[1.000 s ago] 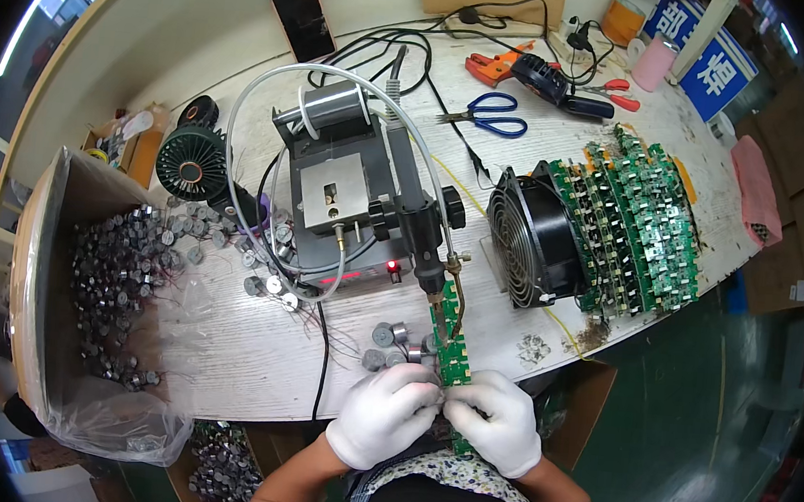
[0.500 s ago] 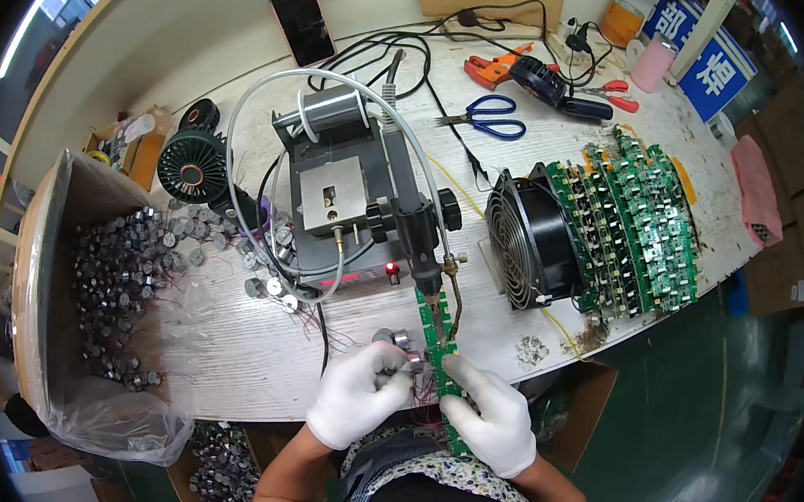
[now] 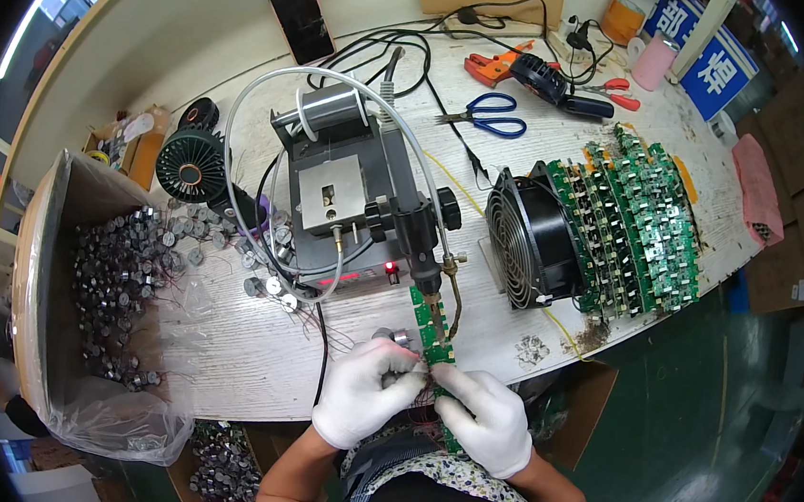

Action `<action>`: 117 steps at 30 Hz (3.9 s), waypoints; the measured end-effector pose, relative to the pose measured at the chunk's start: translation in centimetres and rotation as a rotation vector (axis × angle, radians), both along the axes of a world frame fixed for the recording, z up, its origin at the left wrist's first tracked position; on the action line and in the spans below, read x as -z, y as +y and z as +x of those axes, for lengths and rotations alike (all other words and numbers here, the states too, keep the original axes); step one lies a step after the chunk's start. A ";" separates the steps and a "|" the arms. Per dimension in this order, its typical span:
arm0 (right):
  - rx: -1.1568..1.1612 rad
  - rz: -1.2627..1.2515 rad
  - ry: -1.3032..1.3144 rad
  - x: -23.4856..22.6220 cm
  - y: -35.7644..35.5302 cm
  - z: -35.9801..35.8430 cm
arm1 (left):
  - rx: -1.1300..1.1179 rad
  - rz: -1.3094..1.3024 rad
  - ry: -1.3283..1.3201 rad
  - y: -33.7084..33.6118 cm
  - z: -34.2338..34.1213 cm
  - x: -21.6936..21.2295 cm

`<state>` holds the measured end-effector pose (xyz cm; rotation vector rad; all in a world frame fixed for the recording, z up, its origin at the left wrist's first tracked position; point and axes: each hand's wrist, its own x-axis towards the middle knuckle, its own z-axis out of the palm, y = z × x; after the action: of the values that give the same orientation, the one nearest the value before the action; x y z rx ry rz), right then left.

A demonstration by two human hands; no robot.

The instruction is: The person solders electronic components onto printed circuit boards using a soldering iron and solder wire.

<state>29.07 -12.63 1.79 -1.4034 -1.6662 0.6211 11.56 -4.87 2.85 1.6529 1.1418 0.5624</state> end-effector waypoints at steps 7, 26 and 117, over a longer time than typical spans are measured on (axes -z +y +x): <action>-0.009 -0.088 0.119 -0.6 -0.4 0.0 | 0.024 0.190 -0.138 0.4 0.0 1.1; 0.039 -0.160 0.252 -0.5 -1.0 0.8 | -0.066 -0.523 -0.369 1.4 0.9 1.4; 0.085 -0.202 0.352 0.1 -1.9 0.6 | -0.161 0.182 -0.041 -0.6 2.8 0.5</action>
<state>29.62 -14.57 1.69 -1.4020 -1.2873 0.9491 14.36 -5.44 2.39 1.7035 1.2302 0.8194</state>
